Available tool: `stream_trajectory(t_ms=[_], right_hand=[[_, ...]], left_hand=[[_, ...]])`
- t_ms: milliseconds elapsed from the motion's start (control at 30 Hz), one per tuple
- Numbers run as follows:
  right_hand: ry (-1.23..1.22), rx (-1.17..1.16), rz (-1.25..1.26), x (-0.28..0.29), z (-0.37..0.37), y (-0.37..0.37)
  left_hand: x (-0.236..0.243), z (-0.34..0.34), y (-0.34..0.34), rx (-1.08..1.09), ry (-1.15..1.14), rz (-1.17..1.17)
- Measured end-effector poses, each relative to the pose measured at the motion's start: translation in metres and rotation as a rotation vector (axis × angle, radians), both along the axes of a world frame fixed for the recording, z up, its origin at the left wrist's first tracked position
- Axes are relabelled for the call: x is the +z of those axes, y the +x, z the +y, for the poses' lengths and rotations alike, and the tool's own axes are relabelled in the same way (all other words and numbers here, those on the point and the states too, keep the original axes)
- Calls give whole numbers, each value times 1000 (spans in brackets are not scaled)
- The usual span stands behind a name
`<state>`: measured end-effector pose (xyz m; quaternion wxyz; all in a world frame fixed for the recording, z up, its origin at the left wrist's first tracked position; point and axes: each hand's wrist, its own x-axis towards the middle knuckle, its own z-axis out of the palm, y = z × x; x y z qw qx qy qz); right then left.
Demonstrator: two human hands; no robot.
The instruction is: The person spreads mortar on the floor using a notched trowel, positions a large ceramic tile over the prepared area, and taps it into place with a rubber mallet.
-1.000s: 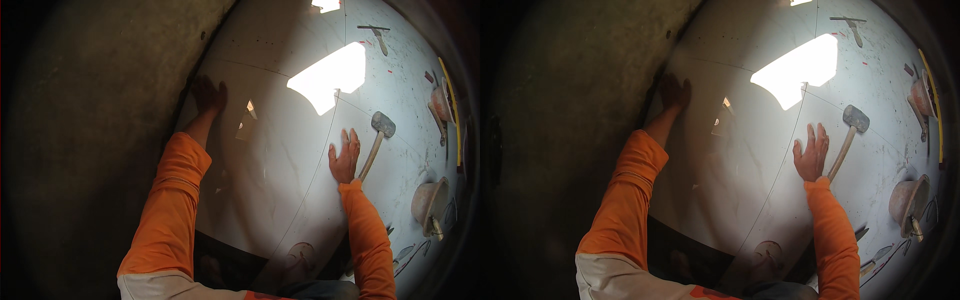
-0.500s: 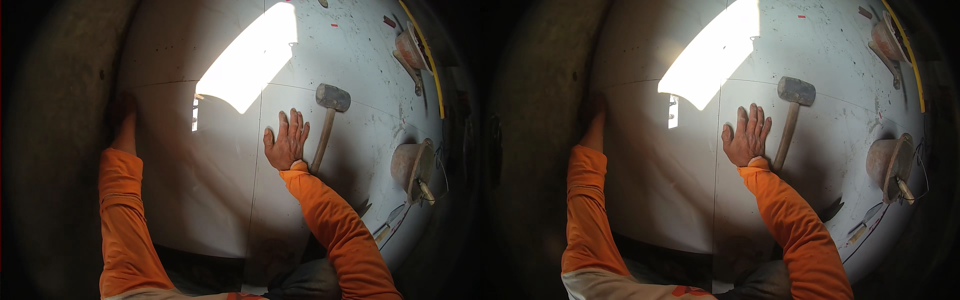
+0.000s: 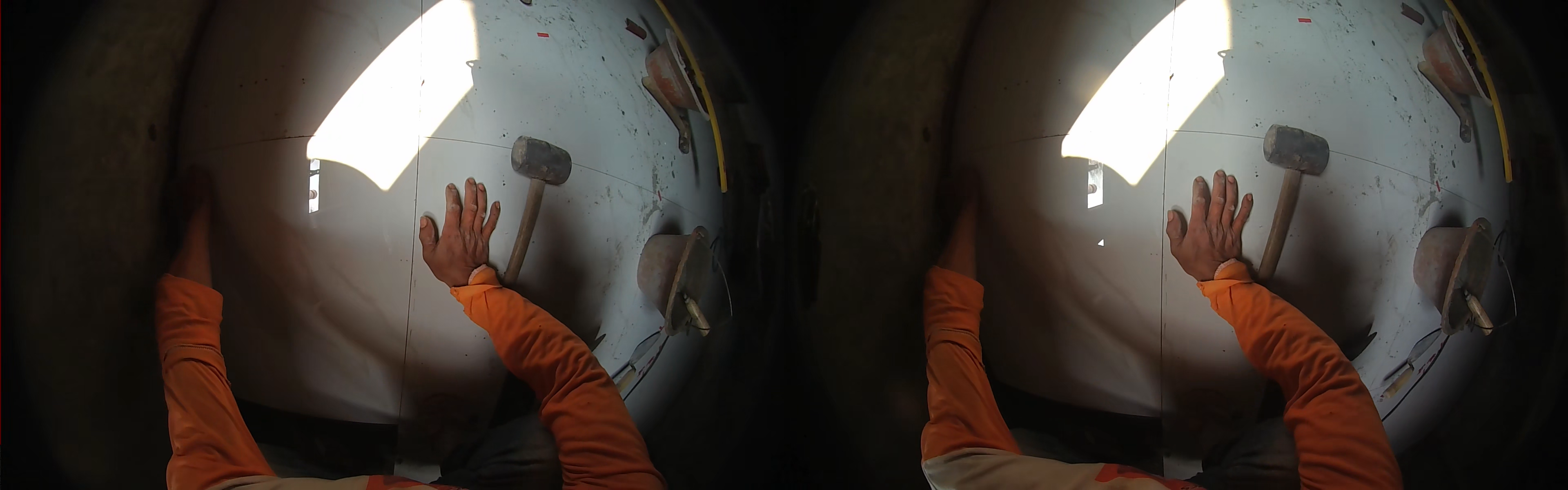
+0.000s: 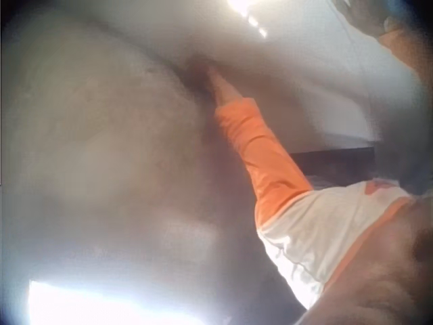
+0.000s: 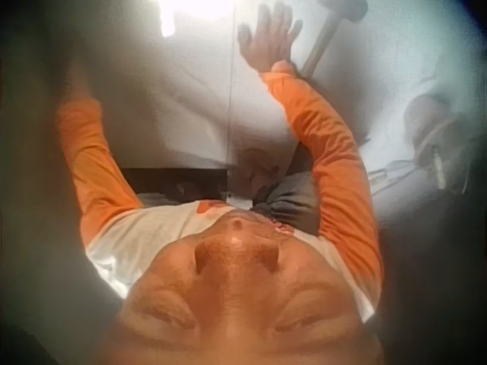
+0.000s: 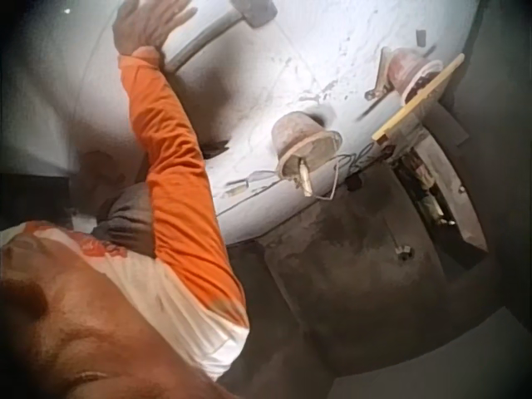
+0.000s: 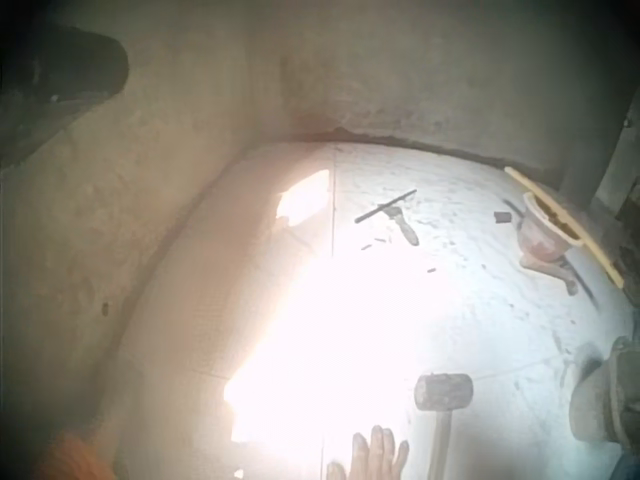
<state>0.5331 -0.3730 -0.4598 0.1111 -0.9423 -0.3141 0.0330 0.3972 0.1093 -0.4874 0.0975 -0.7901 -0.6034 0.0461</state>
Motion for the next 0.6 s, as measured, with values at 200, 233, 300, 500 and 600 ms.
stream_trajectory(t_ms=[200,233,300,500,600], right_hand=[[-41,31,27,16,32,-5],[-51,36,6,21,35,1],[-29,23,-1,19,36,11],[109,73,138,9,-11,2],[398,22,616,34,-44,-84]], left_hand=[[29,-11,-10,97,-11,-96],[23,-17,-10,75,31,-123],[11,-43,-4,7,94,-167],[10,-294,-23,-608,-256,-247],[35,-384,-43,-980,-337,-207]])
